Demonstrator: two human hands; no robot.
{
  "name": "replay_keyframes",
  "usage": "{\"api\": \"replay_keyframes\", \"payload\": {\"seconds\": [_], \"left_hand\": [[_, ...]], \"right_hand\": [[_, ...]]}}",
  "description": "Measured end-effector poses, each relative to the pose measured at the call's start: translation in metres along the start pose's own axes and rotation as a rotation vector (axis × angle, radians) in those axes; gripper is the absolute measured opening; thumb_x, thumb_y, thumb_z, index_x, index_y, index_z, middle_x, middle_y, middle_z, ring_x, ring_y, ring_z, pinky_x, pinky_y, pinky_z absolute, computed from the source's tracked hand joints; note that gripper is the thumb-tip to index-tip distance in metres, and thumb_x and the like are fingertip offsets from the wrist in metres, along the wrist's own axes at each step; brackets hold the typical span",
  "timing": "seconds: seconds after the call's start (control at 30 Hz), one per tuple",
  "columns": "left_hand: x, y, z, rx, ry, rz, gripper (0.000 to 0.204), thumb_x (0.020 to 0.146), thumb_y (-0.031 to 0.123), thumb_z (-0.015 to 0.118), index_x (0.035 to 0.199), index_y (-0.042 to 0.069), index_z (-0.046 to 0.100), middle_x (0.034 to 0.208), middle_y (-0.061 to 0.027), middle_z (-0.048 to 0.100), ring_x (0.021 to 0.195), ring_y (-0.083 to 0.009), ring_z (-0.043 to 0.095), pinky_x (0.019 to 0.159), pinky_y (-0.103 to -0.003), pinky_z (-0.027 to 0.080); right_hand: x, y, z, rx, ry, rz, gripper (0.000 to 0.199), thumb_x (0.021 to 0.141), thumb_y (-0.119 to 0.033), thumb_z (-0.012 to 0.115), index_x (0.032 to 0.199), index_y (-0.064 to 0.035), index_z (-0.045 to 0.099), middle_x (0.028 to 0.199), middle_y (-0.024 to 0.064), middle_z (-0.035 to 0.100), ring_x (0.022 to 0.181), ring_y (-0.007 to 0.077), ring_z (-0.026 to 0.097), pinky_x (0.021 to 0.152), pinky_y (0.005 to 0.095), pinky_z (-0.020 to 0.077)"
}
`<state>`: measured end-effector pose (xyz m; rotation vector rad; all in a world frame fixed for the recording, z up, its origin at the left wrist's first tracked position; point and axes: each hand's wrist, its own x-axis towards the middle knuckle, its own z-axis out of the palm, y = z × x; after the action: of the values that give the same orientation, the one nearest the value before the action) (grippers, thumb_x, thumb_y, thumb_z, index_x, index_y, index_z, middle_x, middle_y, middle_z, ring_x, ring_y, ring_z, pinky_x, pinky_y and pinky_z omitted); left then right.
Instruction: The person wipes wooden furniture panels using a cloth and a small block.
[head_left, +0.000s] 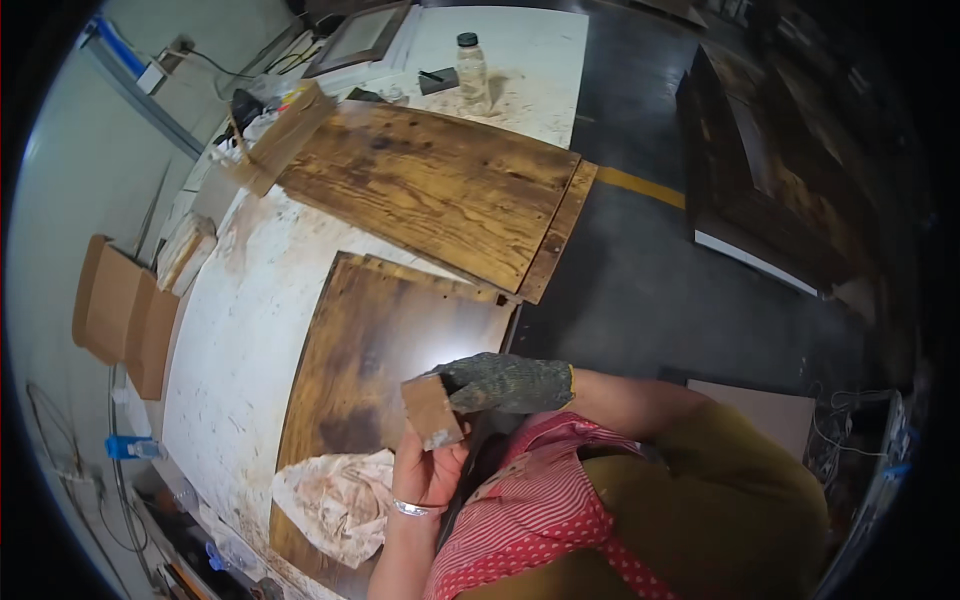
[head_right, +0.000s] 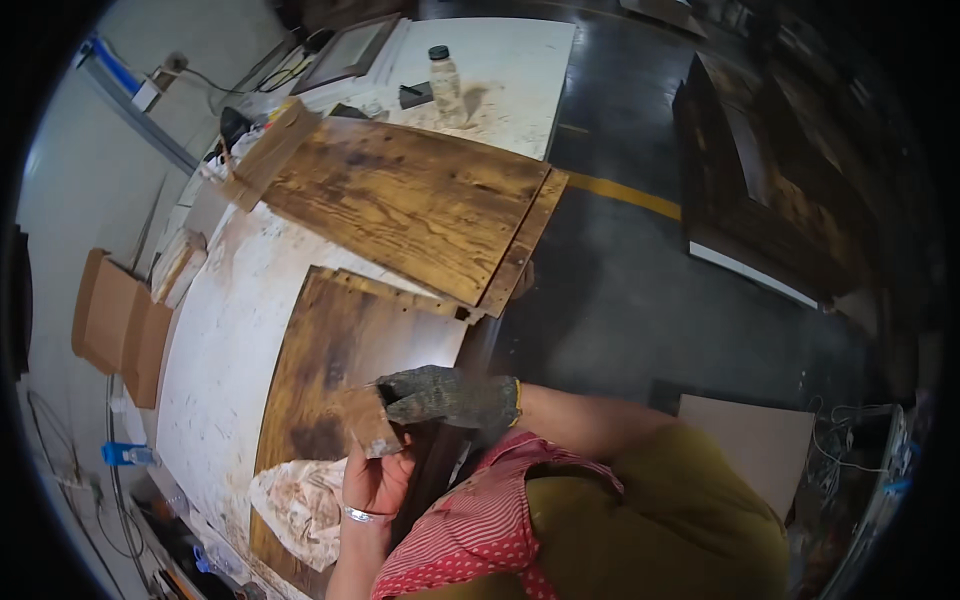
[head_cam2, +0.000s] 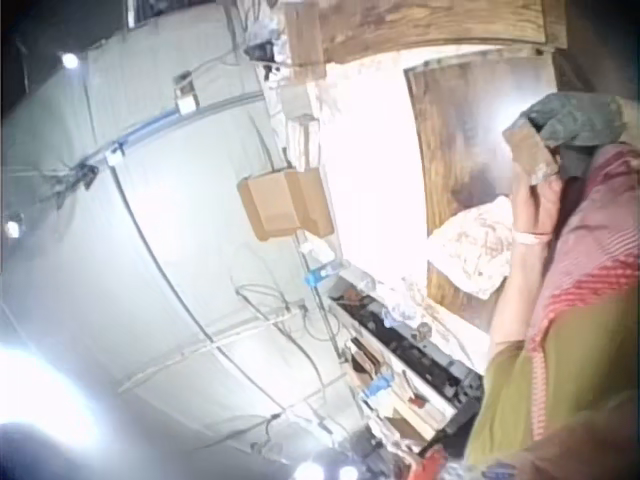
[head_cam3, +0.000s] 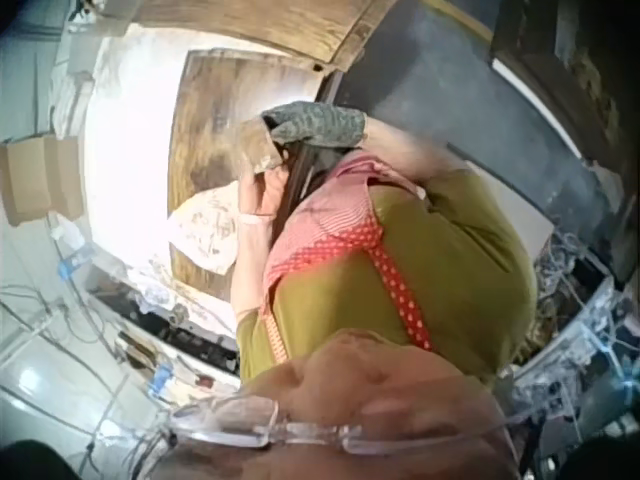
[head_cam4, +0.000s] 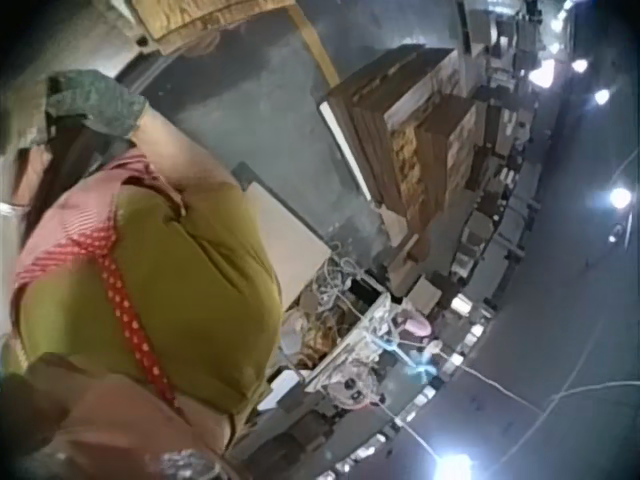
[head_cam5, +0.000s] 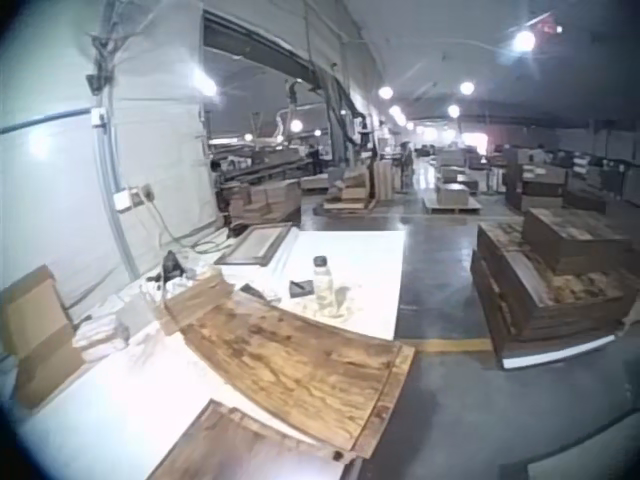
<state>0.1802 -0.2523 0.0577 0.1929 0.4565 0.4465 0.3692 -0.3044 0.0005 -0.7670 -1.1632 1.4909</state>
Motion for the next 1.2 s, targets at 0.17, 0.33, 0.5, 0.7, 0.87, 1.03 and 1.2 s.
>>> {"api": "replay_keyframes", "payload": {"seconds": [0.17,0.33,0.5,0.7,0.87,1.03,1.2], "left_hand": [[0.05,-0.029,0.02,0.066,-0.017,-0.163,0.043,0.093,0.024,0.049,0.13,0.007,0.036,0.118,-0.013,0.053,0.098,-0.0271,0.06,0.077,-0.034,0.055],[0.088,-0.052,0.035,0.123,0.0,-0.274,0.044,0.094,0.024,0.047,0.133,0.012,0.033,0.123,-0.0096,0.05,0.103,-0.0234,0.058,0.081,-0.034,0.054],[0.116,-0.067,0.063,0.194,-0.092,-0.401,0.043,0.095,0.023,0.043,0.135,0.014,0.03,0.125,-0.0094,0.048,0.105,-0.0197,0.056,0.085,-0.031,0.053],[0.141,-0.079,0.082,0.271,-0.063,-0.488,0.047,0.095,0.025,0.044,0.137,0.013,0.027,0.124,-0.0108,0.049,0.108,-0.022,0.056,0.085,-0.032,0.053],[0.181,-0.037,0.071,1.06,-0.114,-0.124,0.043,0.094,0.026,0.048,0.131,0.007,0.039,0.114,-0.0133,0.058,0.094,-0.0243,0.062,0.08,-0.032,0.05],[0.277,0.047,0.074,2.184,-0.245,0.826,0.048,0.089,0.035,0.053,0.128,0.008,0.045,0.131,-0.0175,0.045,0.121,-0.0374,0.04,0.099,-0.044,0.033],[0.33,0.046,0.055,2.578,-0.004,0.695,0.058,0.089,0.051,0.043,0.137,0.019,0.035,0.146,-0.0165,0.023,0.132,-0.0395,0.023,0.103,-0.055,0.024]], "right_hand": [[-0.035,-0.042,-0.03,0.125,0.163,-0.108,0.049,0.083,-0.018,0.062,0.127,-0.0018,0.046,0.128,0.0164,0.047,0.116,0.0237,0.048,0.095,0.0366,0.0402],[-0.063,-0.079,-0.056,0.092,0.196,-0.137,0.053,0.082,-0.021,0.065,0.126,0.001,0.046,0.122,0.0096,0.054,0.11,0.015,0.05,0.091,0.0306,0.0426],[-0.091,-0.059,-0.083,0.337,0.359,-0.063,0.059,0.074,-0.016,0.073,0.124,-0.0006,0.046,0.122,0.0108,0.052,0.112,0.0166,0.05,0.095,0.0312,0.0408],[-0.109,-0.086,-0.089,0.503,0.488,-0.138,0.054,0.074,-0.014,0.071,0.121,-0.0009,0.047,0.116,0.0099,0.055,0.107,0.0169,0.053,0.091,0.0312,0.0428],[-0.136,-0.063,-0.139,0.573,0.637,-0.216,0.049,0.075,-0.017,0.07,0.116,-0.0013,0.049,0.112,0.0112,0.056,0.103,0.0189,0.055,0.089,0.0328,0.0447],[-0.138,-0.067,-0.173,0.377,0.997,-0.196,0.045,0.082,-0.024,0.062,0.118,-0.0022,0.046,0.106,0.0154,0.055,0.101,0.0292,0.056,0.089,0.0415,0.0443],[-0.129,-0.024,-0.165,0.068,1.0,-0.086,0.045,0.086,-0.021,0.056,0.123,-0.0015,0.042,0.111,0.0116,0.055,0.102,0.0231,0.055,0.091,0.037,0.0451]]}}
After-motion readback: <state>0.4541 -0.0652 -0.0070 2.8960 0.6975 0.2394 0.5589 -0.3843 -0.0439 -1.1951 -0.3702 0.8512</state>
